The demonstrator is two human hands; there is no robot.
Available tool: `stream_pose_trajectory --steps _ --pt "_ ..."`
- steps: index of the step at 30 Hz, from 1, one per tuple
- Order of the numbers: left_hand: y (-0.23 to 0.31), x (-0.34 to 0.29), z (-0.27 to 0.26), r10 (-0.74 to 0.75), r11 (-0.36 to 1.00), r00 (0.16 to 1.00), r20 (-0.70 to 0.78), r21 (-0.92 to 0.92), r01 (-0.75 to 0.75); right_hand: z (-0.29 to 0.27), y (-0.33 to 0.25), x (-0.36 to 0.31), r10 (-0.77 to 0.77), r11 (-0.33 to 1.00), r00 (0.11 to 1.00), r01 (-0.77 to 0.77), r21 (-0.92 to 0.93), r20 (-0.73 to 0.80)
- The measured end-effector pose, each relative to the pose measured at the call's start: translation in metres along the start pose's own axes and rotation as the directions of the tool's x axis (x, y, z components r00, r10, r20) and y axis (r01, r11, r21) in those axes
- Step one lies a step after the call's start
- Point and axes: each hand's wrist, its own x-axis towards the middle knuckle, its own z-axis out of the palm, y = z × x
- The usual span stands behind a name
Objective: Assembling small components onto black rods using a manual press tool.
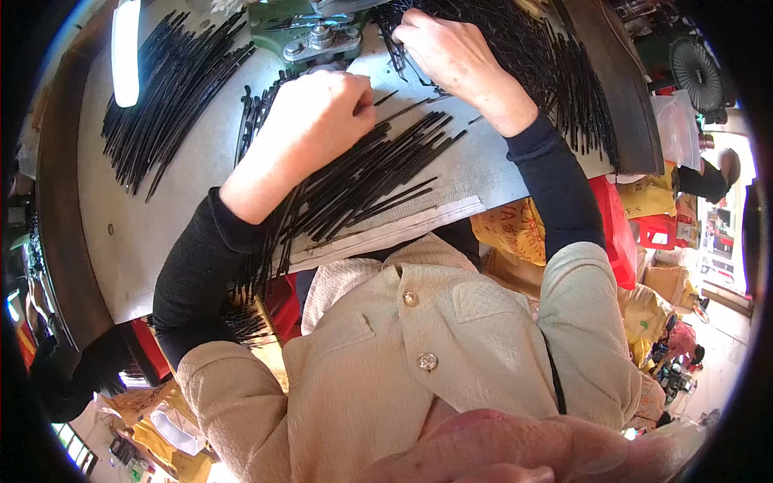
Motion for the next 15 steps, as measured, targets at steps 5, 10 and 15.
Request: stream_pose_trajectory --steps 5,10,15 --pt "-0.014 0.004 -0.012 -0.101 0.937 0.989 0.106 -0.323 0.131 -0.002 0.000 -0.011 -0.068 0.998 0.998 0.067 0.014 0.012" --pt "-0.033 0.000 -0.013 -0.164 0.862 0.975 0.148 -0.460 0.215 -0.007 0.000 -0.015 -0.140 0.987 0.988 0.144 0.069 -0.060" --pt "-0.037 -0.002 -0.020 -0.237 0.805 0.953 0.187 -0.512 0.300 -0.005 -0.007 -0.016 -0.151 0.986 0.985 0.156 0.059 -0.081"
